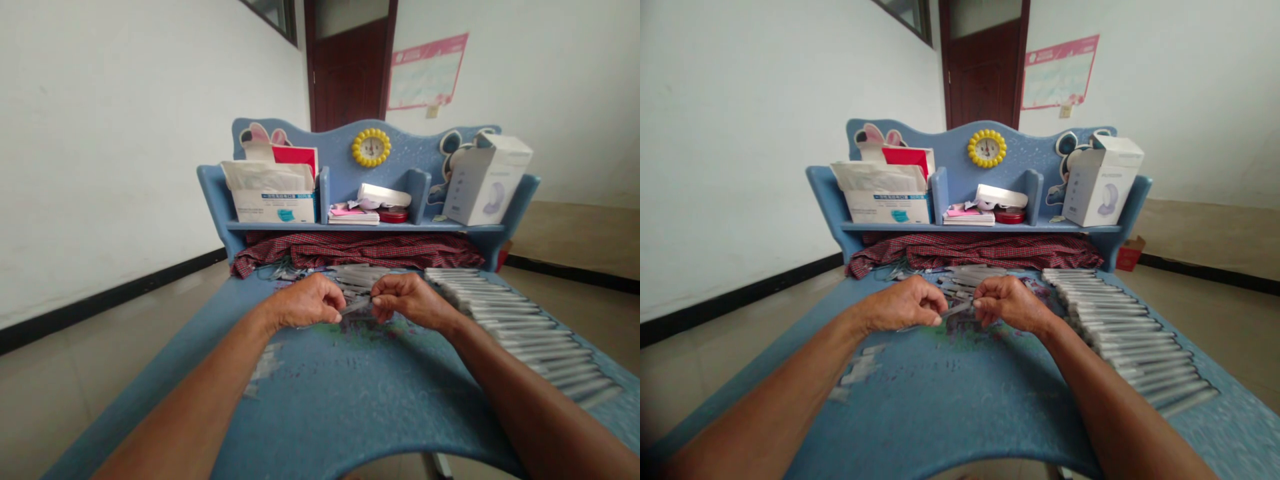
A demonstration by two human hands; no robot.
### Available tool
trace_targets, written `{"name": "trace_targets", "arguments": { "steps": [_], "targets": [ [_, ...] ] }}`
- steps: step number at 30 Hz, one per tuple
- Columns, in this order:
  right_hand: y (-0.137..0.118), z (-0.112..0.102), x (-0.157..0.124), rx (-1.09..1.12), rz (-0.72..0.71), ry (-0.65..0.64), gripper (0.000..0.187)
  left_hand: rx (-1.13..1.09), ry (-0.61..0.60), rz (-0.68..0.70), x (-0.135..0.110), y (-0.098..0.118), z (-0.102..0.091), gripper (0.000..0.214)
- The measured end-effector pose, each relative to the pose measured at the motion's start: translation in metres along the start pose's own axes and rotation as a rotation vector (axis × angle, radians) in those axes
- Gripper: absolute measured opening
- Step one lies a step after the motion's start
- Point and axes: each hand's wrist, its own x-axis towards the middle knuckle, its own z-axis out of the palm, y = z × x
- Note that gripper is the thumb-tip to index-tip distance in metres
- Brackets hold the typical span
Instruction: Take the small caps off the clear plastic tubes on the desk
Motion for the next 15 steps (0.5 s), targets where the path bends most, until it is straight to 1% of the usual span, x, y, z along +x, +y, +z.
{"name": "trace_targets", "arguments": {
  "steps": [5,10,15],
  "targets": [
    [0.0027,0.0011,0.0008,-0.016,0.018,-0.014,0.024,-0.015,-0.024,0.009,0.0021,-0.0034,0.0007,0.017],
    [0.0041,0.0015,0.0015,0.025,-0.013,-0.033,0.025,-0.064,-0.057,0.001,0.0019,-0.0070,-0.0016,0.020],
    [-0.0013,0.0033,0.0029,0.072,-0.040,-0.020,0.026,-0.079,-0.086,0.009,0.0001,-0.0058,-0.0064,0.018]
  ]
}}
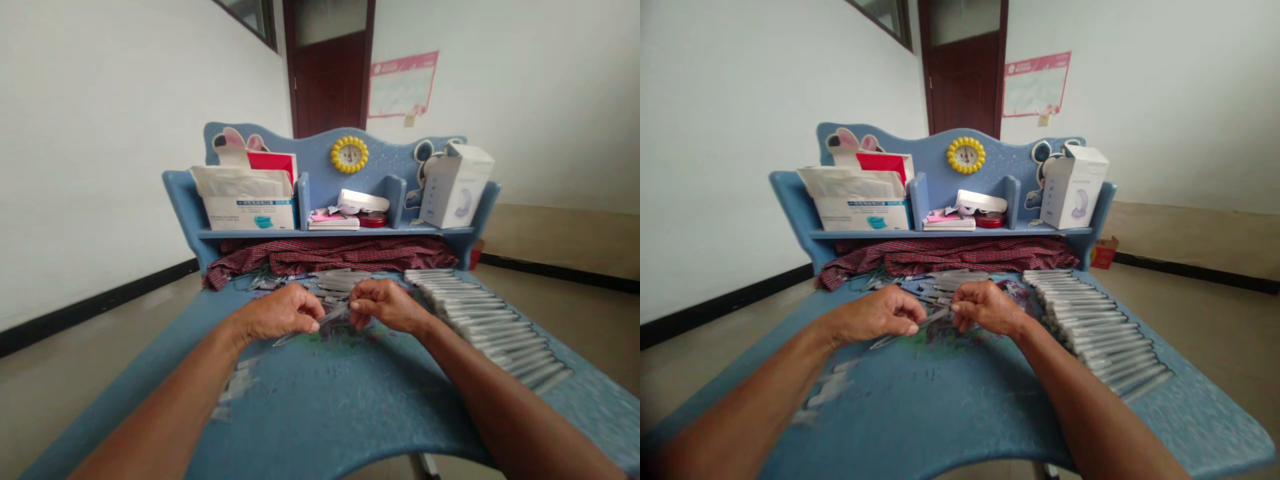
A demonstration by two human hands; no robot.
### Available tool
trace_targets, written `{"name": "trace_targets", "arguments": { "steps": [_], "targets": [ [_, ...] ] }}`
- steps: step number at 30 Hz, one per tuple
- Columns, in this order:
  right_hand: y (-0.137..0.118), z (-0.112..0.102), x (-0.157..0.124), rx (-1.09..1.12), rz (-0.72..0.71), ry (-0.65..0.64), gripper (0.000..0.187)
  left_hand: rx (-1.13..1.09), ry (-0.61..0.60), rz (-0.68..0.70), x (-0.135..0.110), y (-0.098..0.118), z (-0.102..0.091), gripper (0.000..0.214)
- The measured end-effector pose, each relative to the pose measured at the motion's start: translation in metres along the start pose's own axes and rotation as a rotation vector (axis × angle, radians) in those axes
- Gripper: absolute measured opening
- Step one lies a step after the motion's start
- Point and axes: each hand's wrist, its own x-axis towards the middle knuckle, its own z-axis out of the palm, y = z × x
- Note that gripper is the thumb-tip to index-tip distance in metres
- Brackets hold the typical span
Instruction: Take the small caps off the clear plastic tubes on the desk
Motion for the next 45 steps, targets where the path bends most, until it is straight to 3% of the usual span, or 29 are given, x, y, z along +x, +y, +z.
{"name": "trace_targets", "arguments": {
  "steps": [6,11,17,23,29,35,40,45],
  "targets": [
    [-0.004,0.002,0.006,0.139,-0.048,-0.002,0.029,-0.068,-0.072,-0.077,-0.001,-0.003,-0.007,0.024],
    [0.000,0.003,0.008,0.028,-0.030,0.019,0.033,-0.042,-0.047,-0.081,0.001,-0.001,-0.007,0.023],
    [0.009,0.002,0.009,-0.170,0.102,-0.042,0.041,0.118,-0.003,-0.070,0.007,0.003,-0.002,0.015],
    [0.006,0.002,0.011,0.006,0.032,-0.008,0.029,0.122,0.002,-0.068,0.008,0.002,0.000,0.014],
    [0.005,0.005,0.011,-0.130,0.090,0.044,0.032,0.146,-0.013,-0.056,0.008,0.008,0.002,0.013],
    [0.006,0.002,0.009,-0.083,0.121,-0.023,0.037,0.168,0.017,-0.047,0.005,0.011,0.002,0.014],
    [0.008,0.004,0.010,-0.219,0.191,0.038,0.044,0.184,0.019,-0.054,0.004,0.012,0.002,0.017],
    [0.007,0.005,0.008,-0.142,0.129,0.014,0.038,0.168,0.040,-0.063,0.004,0.010,0.004,0.016]
  ]
}}
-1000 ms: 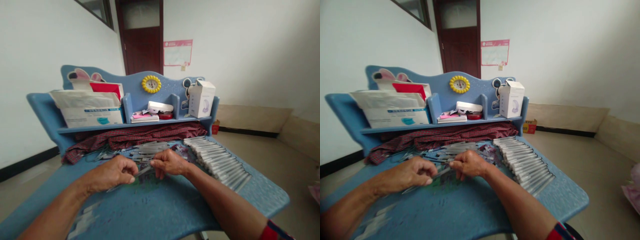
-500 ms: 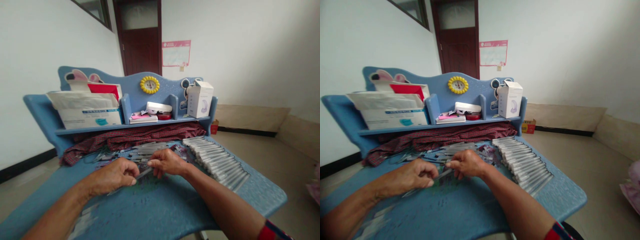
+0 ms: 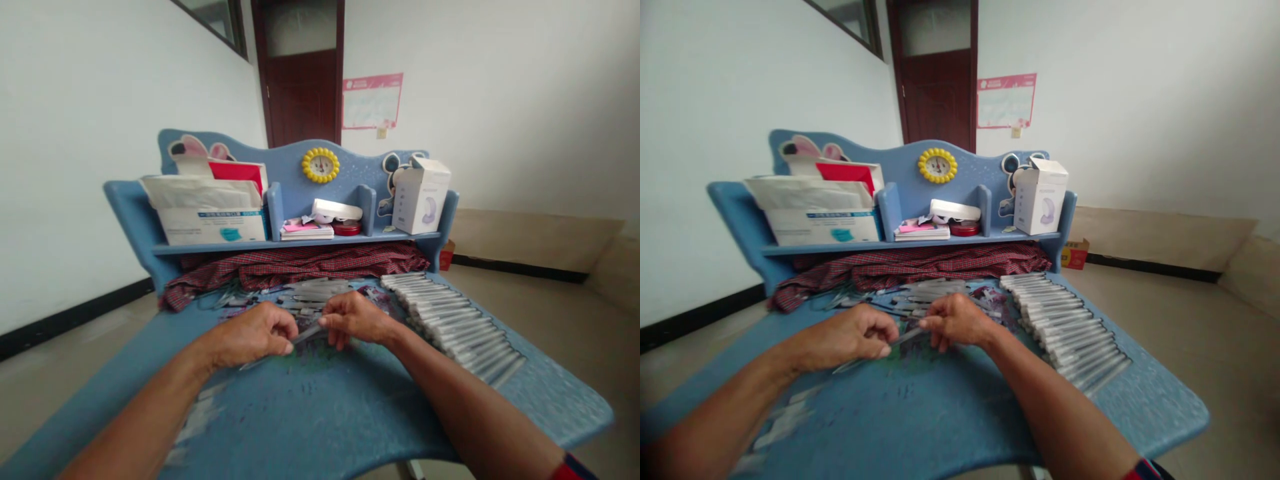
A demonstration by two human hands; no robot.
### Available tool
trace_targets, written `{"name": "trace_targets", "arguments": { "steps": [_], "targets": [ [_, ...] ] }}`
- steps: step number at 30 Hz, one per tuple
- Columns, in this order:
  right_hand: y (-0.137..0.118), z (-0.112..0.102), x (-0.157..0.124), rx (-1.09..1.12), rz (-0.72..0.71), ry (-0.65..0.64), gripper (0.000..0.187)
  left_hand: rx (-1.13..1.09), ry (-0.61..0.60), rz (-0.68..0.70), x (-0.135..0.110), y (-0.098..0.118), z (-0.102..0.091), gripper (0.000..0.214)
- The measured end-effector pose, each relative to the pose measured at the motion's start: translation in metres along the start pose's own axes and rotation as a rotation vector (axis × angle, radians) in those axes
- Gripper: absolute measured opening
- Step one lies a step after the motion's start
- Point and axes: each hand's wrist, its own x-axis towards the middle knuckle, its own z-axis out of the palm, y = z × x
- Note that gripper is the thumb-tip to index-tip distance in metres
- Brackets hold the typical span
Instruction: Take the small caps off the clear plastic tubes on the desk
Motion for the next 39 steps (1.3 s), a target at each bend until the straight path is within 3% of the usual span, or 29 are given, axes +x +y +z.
{"name": "trace_targets", "arguments": {
  "steps": [5,9,14,27,31,39],
  "targets": [
    [0.001,0.003,-0.003,-0.070,0.053,0.051,0.046,-0.055,-0.026,0.016,-0.002,-0.002,0.001,0.018],
    [0.002,0.004,-0.005,-0.036,0.008,0.024,0.041,-0.057,-0.010,0.021,-0.003,-0.004,0.002,0.018],
    [0.001,0.006,-0.007,-0.072,0.074,0.022,0.048,-0.087,-0.005,0.049,-0.002,-0.007,0.005,0.017],
    [0.001,0.009,-0.010,-0.068,0.085,0.034,0.045,-0.097,0.029,0.043,-0.004,-0.005,0.009,0.014],
    [0.001,0.011,-0.010,-0.053,0.135,0.046,0.046,0.031,0.072,0.065,-0.002,-0.003,0.012,0.010],
    [0.001,0.014,-0.007,0.018,0.290,0.120,0.045,0.450,0.275,0.134,-0.002,0.004,0.018,0.005]
  ]
}}
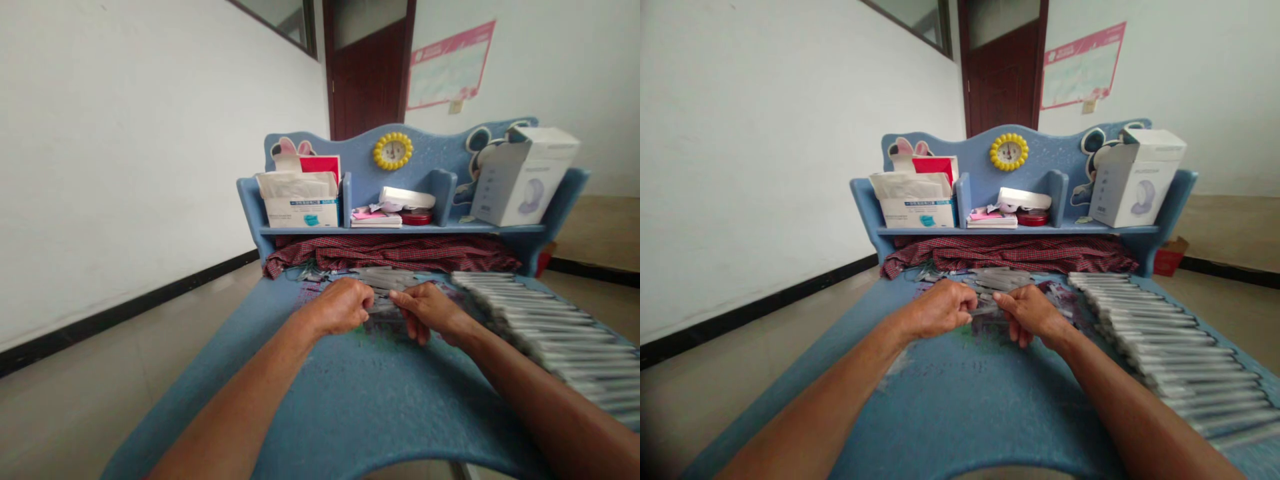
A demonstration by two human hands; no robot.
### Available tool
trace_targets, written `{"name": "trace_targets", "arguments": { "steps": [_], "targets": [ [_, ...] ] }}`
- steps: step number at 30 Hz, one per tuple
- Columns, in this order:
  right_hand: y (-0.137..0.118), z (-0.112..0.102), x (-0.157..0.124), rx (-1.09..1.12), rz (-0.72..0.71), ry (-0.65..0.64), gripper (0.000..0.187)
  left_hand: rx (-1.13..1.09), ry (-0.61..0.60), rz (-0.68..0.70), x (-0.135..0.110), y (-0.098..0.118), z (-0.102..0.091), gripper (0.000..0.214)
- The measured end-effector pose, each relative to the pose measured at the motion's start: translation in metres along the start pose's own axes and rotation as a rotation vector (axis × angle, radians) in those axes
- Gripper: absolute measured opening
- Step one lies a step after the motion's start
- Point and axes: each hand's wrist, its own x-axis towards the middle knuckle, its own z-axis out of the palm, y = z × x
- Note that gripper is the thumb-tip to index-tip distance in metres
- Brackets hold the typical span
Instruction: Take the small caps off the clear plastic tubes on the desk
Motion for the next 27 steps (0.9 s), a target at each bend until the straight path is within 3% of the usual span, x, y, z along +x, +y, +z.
{"name": "trace_targets", "arguments": {
  "steps": [8,11,14,19,23,27],
  "targets": [
    [-0.003,-0.001,-0.003,0.090,0.048,0.040,0.044,0.262,0.177,0.077,-0.002,0.006,0.006,0.009],
    [-0.004,-0.003,-0.003,0.197,0.043,0.045,0.047,0.170,0.239,0.055,0.000,0.001,0.006,0.006],
    [-0.006,-0.003,-0.003,0.325,-0.025,-0.006,0.046,-0.062,0.280,-0.031,0.004,-0.007,0.006,0.004],
    [-0.007,0.003,-0.004,0.425,-0.201,-0.020,0.032,-0.342,0.243,-0.119,0.007,-0.008,0.006,0.004],
    [-0.008,0.006,-0.004,0.445,-0.231,0.070,0.029,-0.315,0.237,-0.100,0.007,-0.002,0.007,0.003],
    [-0.008,0.005,-0.003,0.428,-0.179,0.131,0.028,-0.146,0.299,-0.051,0.008,-0.002,0.010,0.003]
  ]
}}
